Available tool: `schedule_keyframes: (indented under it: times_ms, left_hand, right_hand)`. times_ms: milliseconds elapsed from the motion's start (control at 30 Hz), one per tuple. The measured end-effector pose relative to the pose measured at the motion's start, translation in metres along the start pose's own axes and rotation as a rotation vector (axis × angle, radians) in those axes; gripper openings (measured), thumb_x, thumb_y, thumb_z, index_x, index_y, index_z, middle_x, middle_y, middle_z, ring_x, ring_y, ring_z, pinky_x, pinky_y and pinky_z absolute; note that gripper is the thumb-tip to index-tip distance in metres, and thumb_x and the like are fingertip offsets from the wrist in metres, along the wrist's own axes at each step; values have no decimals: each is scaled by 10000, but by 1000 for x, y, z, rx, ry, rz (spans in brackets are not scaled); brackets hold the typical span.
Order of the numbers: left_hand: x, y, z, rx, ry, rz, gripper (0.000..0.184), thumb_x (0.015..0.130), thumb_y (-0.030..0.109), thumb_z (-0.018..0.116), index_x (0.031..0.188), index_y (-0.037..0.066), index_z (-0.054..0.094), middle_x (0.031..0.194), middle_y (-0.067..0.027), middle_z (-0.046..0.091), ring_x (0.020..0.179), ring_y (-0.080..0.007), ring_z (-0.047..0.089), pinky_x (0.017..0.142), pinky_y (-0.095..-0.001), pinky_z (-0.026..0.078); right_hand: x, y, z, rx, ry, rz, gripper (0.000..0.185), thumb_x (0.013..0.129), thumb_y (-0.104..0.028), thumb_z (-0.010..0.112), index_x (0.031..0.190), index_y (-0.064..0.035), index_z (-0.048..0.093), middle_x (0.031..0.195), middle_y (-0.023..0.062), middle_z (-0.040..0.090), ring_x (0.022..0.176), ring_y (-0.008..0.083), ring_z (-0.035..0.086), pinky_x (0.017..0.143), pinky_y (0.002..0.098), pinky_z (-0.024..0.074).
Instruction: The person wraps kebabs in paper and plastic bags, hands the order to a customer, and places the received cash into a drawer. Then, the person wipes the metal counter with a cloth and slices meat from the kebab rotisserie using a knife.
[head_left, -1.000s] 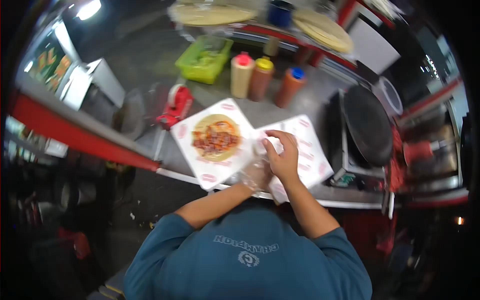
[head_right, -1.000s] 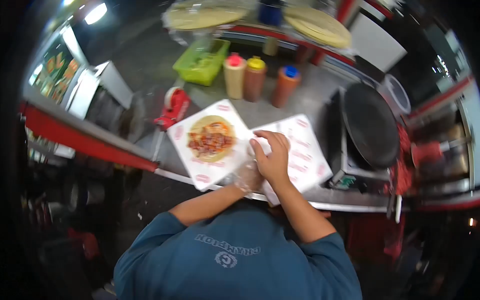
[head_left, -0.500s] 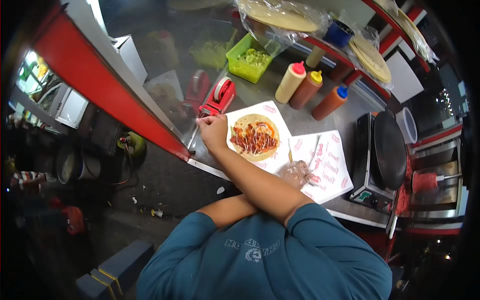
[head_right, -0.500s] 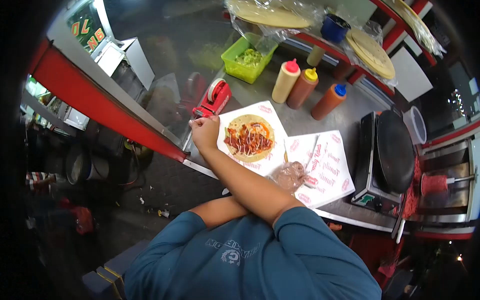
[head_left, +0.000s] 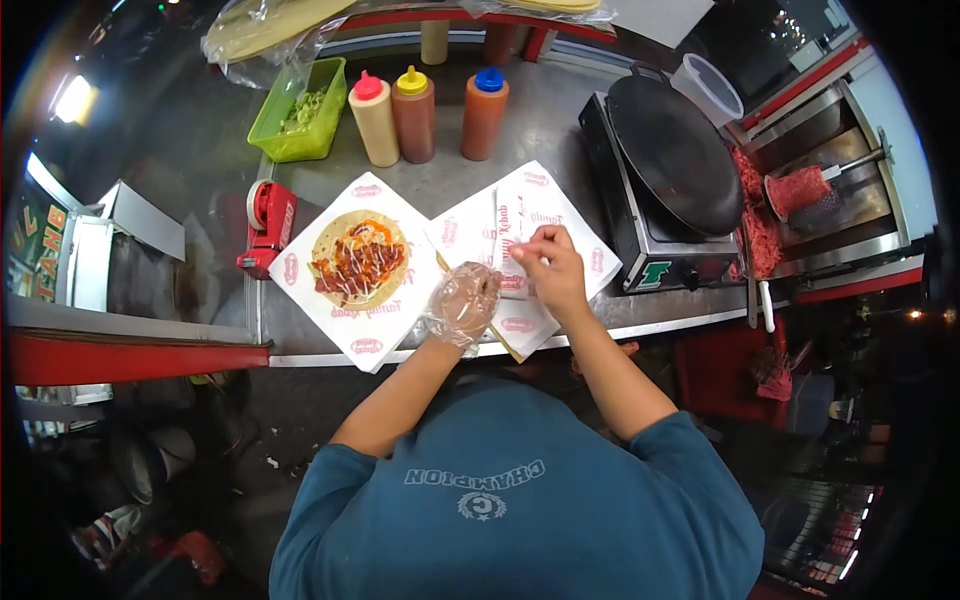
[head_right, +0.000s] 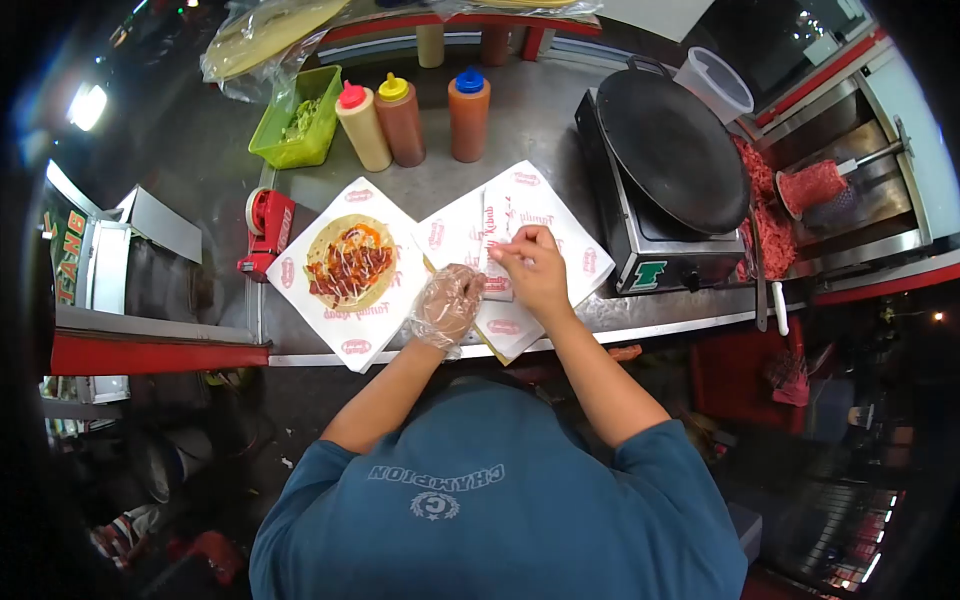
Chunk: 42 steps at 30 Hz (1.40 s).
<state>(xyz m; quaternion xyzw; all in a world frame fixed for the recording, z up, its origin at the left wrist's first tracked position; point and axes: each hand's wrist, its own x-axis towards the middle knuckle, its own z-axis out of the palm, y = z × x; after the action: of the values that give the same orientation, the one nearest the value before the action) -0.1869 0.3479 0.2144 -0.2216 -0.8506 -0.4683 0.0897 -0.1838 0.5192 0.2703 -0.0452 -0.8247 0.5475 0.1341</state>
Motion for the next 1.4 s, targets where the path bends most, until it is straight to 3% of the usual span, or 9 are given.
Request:
schedule_keyframes:
  times_ms: [200, 333, 533, 600, 633, 733, 900, 1167, 1400]
  left_hand:
    - [1, 2, 6, 209, -39, 57, 223, 981, 195, 646, 826, 35, 659, 815, -162, 635, 781, -371, 631, 721, -502, 507]
    - [8, 26, -17, 284, -284, -303, 219, 986, 242, 656, 905, 38, 653, 888, -155, 679, 829, -362, 663, 742, -478, 533]
    - [-28, -81, -116, 72, 593, -245, 325, 1069, 312, 581, 1268, 61, 630, 1026, -134, 680, 886, -202, 668, 782, -366, 536]
    - [-45, -126, -162, 335, 500, -470, 398, 1084, 352, 527, 1370, 80, 575, 1071, -199, 701, 927, -308, 696, 824, -434, 540]
    - [-47, -128, -179, 556, 231, -670, 436, 1085, 404, 483, 1387, 107, 585, 1120, -263, 692, 990, -434, 683, 852, -516, 520]
    - [-41, -149, -190, 515, 94, -678, 442, 1057, 352, 523, 1360, 37, 595, 1129, -312, 675, 993, -498, 647, 869, -570, 497]
    - [-36, -181, -191, -147, 34, -754, 280, 1005, 249, 672, 1139, 3, 680, 991, -114, 755, 931, -173, 703, 870, -353, 547]
    - [-37, -157, -158, -582, 361, -477, 283, 899, 99, 813, 1107, 28, 634, 1009, -47, 720, 926, -132, 682, 851, -257, 555]
    - [-35, -144, -187, -134, 345, -533, 236, 835, 100, 828, 1013, 76, 676, 899, -50, 725, 829, -139, 698, 754, -300, 572]
  right_hand:
    - [-4, 15, 10, -431, 147, -176, 418, 867, -198, 791, 1276, -147, 721, 1120, 157, 566, 955, 314, 594, 867, 398, 515]
    - [24, 17, 19, -427, -66, -104, 477, 900, -260, 755, 1362, -183, 663, 1191, 214, 588, 1071, 396, 624, 924, 461, 526]
    - [55, 30, -2, -506, -184, -159, 414, 911, -228, 740, 1320, -189, 693, 1253, 209, 596, 1066, 388, 623, 938, 461, 521]
    - [62, 15, 5, -807, 1, -278, 381, 899, -199, 737, 1273, -135, 710, 1219, 186, 613, 1121, 376, 581, 966, 472, 470]
    - [67, 6, 17, -727, 8, -324, 366, 895, -201, 739, 1252, -124, 715, 1210, 177, 620, 1136, 366, 573, 978, 469, 458]
    - [79, -10, 77, -463, -158, -412, 343, 886, -211, 745, 1215, -118, 721, 1186, 149, 633, 1160, 344, 562, 994, 468, 441]
    - [114, -23, 190, -633, -319, -276, 442, 967, -390, 652, 1331, -138, 664, 1314, 160, 615, 1214, 351, 555, 1061, 456, 428]
    - [141, -23, 225, -698, -438, -192, 584, 960, -491, 646, 1365, -70, 638, 1353, 216, 615, 1199, 400, 599, 1028, 459, 478]
    - [156, -13, 208, -454, -531, -96, 569, 960, -431, 694, 1370, -41, 632, 1180, 178, 655, 1047, 279, 658, 920, 367, 529]
